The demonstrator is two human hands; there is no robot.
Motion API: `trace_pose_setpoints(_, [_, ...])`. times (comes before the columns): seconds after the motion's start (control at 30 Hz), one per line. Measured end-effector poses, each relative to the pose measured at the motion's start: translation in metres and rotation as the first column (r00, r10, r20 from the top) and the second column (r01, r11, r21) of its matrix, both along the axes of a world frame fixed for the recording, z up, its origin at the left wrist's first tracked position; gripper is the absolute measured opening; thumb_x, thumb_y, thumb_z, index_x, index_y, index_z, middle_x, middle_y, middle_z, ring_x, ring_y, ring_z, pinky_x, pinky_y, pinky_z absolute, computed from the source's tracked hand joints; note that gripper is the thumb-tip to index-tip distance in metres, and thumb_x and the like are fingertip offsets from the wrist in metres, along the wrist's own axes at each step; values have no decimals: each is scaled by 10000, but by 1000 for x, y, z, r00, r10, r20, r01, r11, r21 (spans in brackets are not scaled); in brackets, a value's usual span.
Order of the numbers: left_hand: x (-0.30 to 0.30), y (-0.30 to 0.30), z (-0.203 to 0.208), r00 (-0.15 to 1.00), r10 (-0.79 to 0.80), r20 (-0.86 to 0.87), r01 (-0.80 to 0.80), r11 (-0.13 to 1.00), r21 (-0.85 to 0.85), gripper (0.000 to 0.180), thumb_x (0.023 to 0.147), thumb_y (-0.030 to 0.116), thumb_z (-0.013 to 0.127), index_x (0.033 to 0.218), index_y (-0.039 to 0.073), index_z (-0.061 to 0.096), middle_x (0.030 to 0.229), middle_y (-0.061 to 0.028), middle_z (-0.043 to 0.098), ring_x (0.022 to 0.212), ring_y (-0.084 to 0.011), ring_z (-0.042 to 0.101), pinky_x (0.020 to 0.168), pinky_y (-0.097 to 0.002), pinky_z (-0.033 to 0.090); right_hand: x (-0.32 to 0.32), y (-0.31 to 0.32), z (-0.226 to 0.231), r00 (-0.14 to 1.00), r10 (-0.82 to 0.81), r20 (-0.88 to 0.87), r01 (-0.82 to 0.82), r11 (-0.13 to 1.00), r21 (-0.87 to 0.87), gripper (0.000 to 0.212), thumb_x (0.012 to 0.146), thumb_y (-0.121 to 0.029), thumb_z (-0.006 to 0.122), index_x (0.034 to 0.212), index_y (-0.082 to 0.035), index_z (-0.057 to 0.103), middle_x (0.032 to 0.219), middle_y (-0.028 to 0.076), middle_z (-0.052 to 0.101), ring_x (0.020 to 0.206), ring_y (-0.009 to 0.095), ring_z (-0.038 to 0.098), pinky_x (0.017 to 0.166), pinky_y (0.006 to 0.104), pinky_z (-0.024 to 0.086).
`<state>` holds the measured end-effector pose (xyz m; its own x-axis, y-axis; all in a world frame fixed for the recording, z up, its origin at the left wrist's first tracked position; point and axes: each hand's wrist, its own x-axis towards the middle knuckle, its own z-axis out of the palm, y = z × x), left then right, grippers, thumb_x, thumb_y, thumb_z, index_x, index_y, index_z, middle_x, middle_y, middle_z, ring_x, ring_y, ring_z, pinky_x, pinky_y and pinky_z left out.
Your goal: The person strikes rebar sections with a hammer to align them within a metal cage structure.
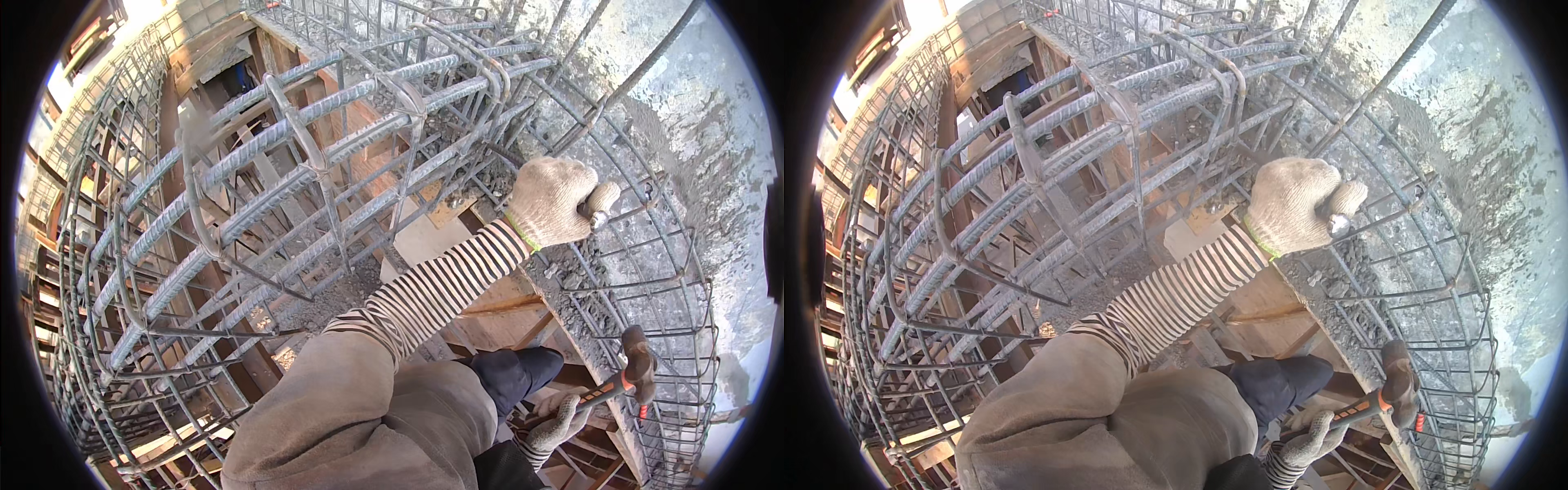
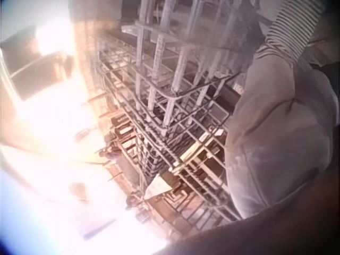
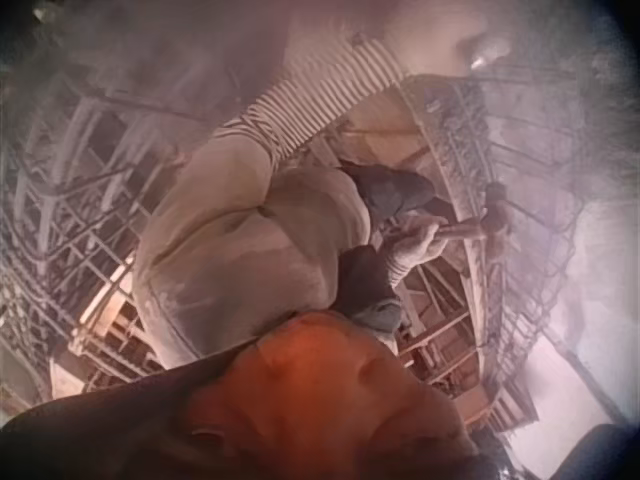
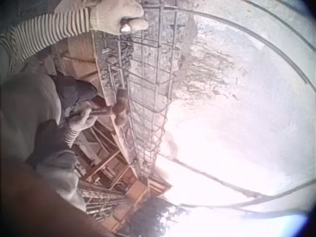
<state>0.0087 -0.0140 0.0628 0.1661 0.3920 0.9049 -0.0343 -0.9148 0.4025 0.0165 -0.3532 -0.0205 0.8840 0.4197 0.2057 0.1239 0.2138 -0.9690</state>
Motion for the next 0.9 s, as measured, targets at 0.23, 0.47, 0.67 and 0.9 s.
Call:
trace_pose_setpoints(0.23, [1, -3, -1, 999, -27, 19, 27, 999, 18, 276, 751, 312, 717, 677, 116, 538, 624, -68, 534, 602, -285, 613, 584, -407, 500, 30, 25, 191, 614, -3, 790, -556, 708, 435, 447, 1013, -516, 516, 1104, -89, 608, 840, 32, 555, 587, 205, 488, 538, 394, 422])
trace_pose_setpoints(0.47, [4, 4, -8, 978, 103, -181, -94, 994, 54, 274, 803, 333, 694, 689, 110, 582, 610, -69, 549, 600, -282, 622, 578, -408, 504, -7, 109, 73, 861, 500, -92, -507, 856, -98, 352, 1007, -338, 606, 872, -47, 461, 548, 9, 416, 392, 130, 402, 379, 281, 348])
trace_pose_setpoints(0.67, [6, 4, -11, 999, -14, 52, 8, 994, 107, 163, 749, 192, 712, 690, 125, 576, 603, -64, 527, 551, -261, 594, 523, -395, 492, 6, 54, 129, 741, 668, 64, -648, 686, 332, 445, 960, -473, 648, 925, -56, 497, 606, 15, 469, 456, 140, 458, 409, 307, 392])
trace_pose_setpoints(0.9, [5, 3, 0, 997, -59, 54, 56, 997, 48, 258, 764, 260, 731, 667, 138, 526, 613, -69, 557, 603, -282, 622, 586, -423, 501, 48, 47, 161, 613, 418, 671, -772, 498, 395, 399, 959, -463, 636, 813, -141, 452, 612, -15, 432, 483, 118, 450, 507, 304, 435])
